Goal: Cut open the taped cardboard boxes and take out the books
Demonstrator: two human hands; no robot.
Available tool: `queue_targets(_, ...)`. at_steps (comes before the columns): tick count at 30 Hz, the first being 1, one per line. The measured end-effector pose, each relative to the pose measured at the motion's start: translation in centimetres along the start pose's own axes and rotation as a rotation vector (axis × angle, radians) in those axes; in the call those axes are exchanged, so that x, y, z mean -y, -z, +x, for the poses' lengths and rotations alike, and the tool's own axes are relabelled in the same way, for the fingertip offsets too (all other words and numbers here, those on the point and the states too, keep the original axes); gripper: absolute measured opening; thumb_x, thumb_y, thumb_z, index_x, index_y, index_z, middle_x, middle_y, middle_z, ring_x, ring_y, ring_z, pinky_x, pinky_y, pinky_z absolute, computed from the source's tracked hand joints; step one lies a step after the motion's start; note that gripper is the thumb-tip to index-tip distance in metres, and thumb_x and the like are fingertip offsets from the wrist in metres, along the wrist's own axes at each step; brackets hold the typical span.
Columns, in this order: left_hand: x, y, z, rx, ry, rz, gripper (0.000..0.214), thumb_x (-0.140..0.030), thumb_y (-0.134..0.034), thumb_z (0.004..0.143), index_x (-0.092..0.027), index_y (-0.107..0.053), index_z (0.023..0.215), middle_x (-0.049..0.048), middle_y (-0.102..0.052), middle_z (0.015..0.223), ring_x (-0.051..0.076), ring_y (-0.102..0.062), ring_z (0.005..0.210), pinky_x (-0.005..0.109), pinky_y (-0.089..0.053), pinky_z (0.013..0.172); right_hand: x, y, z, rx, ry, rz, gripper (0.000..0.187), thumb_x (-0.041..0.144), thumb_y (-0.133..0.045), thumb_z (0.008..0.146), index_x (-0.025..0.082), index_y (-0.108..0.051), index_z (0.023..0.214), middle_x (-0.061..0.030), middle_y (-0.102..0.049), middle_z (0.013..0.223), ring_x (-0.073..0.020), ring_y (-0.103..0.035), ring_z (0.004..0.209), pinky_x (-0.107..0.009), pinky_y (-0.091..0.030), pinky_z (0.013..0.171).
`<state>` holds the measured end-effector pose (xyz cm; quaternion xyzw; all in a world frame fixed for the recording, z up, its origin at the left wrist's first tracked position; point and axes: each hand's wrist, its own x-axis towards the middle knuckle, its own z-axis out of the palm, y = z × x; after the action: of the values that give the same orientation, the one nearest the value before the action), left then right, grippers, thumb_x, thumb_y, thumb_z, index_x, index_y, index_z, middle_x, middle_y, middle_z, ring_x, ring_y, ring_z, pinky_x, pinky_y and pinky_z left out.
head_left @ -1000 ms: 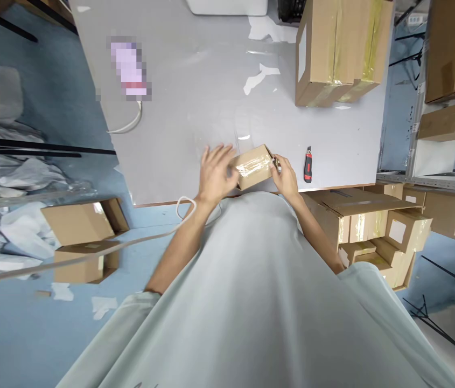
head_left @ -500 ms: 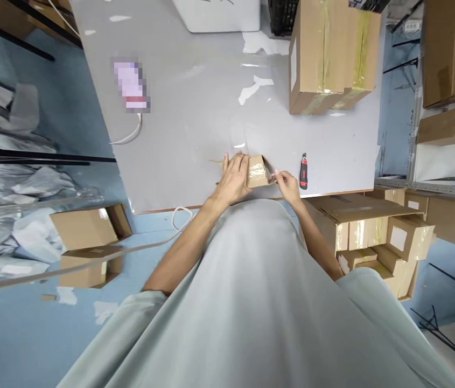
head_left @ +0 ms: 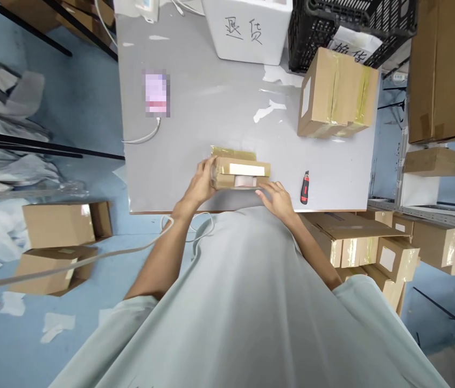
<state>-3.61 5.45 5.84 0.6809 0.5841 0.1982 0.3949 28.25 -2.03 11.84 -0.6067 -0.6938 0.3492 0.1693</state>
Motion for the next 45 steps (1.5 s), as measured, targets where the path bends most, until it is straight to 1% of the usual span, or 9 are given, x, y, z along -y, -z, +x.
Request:
queue_targets(4, 3.4, 1.8, -1.5, -0.012, 0.179, 0.023, 0.116, -0.051, -0.102, 0.070, -0.025, -0.053, 0.172, 0.0230, -0.065, 0.157, 0.051, -0.068, 0.148, 0.067, -0.057, 0.127, 0.0, -1.4, 1.8, 0.089, -0.021, 0.016, 0.048, 0.058, -0.053, 0.124, 0.026, -0.089, 0.122, -0.0126, -0.086, 0.128, -0.0306, -0.075, 0.121, -0.046, -0.060, 0.114)
queue_targets(9, 1.2, 4.4, -3.8, 0.050, 0.327, 0.053, 0.114, -0.058, -0.098, 0.076, -0.017, -0.054, 0.172, 0.0231, -0.061, 0.169, 0.043, -0.065, 0.153, 0.052, -0.059, 0.123, 1.2, -2.0, 4.0, 0.161, -0.043, 0.105, 0.065, 0.055, -0.039, 0.127, 0.023, -0.091, 0.106, -0.0109, -0.089, 0.128, -0.0286, -0.077, 0.127, -0.045, -0.057, 0.120)
queue_targets(13, -2.1, 4.9, -4.4, -0.030, 0.209, 0.076, 0.041, -0.058, -0.070, 0.105, -0.022, -0.083, 0.121, 0.0129, -0.082, 0.131, 0.033, -0.076, 0.124, 0.044, -0.062, 0.112, 2.3, -2.2, 5.1, 0.192, -0.037, 0.043, 0.046, 0.040, -0.047, 0.122, 0.024, -0.088, 0.135, -0.0088, -0.074, 0.166, -0.0308, -0.069, 0.151, -0.048, -0.056, 0.129)
queue_targets(16, -3.1, 4.2, -3.9, 0.014, 0.137, 0.167, 0.029, -0.040, -0.063, 0.107, -0.023, -0.084, 0.097, 0.0117, -0.084, 0.106, 0.033, -0.076, 0.108, 0.047, -0.060, 0.107, 3.4, -1.6, 5.8, 0.214, -0.006, -0.047, 0.053, 0.033, -0.045, 0.120, 0.019, -0.071, 0.165, -0.0113, -0.055, 0.183, -0.0311, -0.055, 0.169, -0.048, -0.052, 0.135)
queue_targets(18, -3.3, 3.6, -3.5, 0.080, 0.041, 0.188, 0.022, -0.031, -0.067, 0.102, -0.022, -0.087, 0.105, 0.0128, -0.084, 0.110, 0.035, -0.075, 0.113, 0.048, -0.059, 0.108, 4.4, -1.2, 6.4, 0.259, -0.024, -0.157, 0.064, 0.034, -0.050, 0.119, 0.018, -0.051, 0.180, -0.0150, -0.044, 0.190, -0.0357, -0.051, 0.172, -0.051, -0.053, 0.135)
queue_targets(22, -3.6, 2.3, -3.2, 0.200, -0.165, 0.340, 0.052, -0.022, -0.079, 0.091, -0.022, -0.082, 0.142, 0.0177, -0.072, 0.151, 0.041, -0.063, 0.141, 0.054, -0.055, 0.115, 7.2, -1.4, 8.3, 0.380, -0.129, -0.454, 0.083, 0.038, -0.067, 0.114, 0.029, -0.033, 0.189, -0.0224, -0.033, 0.192, -0.0442, -0.075, 0.142, -0.059, -0.063, 0.119)
queue_targets(29, -3.6, 1.4, -2.9, 0.351, -0.212, 0.519, 0.070, -0.014, -0.086, 0.089, -0.020, -0.071, 0.157, 0.0229, -0.069, 0.154, 0.046, -0.058, 0.145, 0.058, -0.051, 0.118, 10.0, -3.2, 10.0, 0.346, -0.127, -0.717, 0.047, 0.035, -0.072, 0.113, 0.012, -0.067, 0.154, -0.0311, -0.052, 0.166, -0.0430, -0.060, 0.150, -0.053, -0.067, 0.112)
queue_targets(40, -1.5, 6.0, -5.7, 0.050, -0.038, 0.445, 0.061, -0.042, -0.080, 0.105, -0.020, -0.065, 0.160, 0.0250, -0.060, 0.153, 0.048, -0.059, 0.143, 0.058, -0.056, 0.115, 7.0, -0.5, 4.7, 0.119, -0.258, -0.619, 0.059, 0.052, -0.065, 0.117, 0.016, -0.052, 0.162, -0.0263, -0.058, 0.154, -0.0398, -0.068, 0.135, -0.049, -0.068, 0.101)
queue_targets(45, 0.9, 5.8, -4.6, 0.042, 0.024, 0.450, 0.059, -0.045, -0.080, 0.104, -0.013, -0.067, 0.152, 0.0280, -0.064, 0.149, 0.049, -0.056, 0.144, 0.060, -0.053, 0.120, 4.5, -1.8, 3.5, 0.076, -0.340, -0.583, 0.068, 0.051, -0.071, 0.113, 0.014, -0.051, 0.166, -0.0268, -0.056, 0.156, -0.0392, -0.066, 0.137, -0.045, -0.065, 0.099)
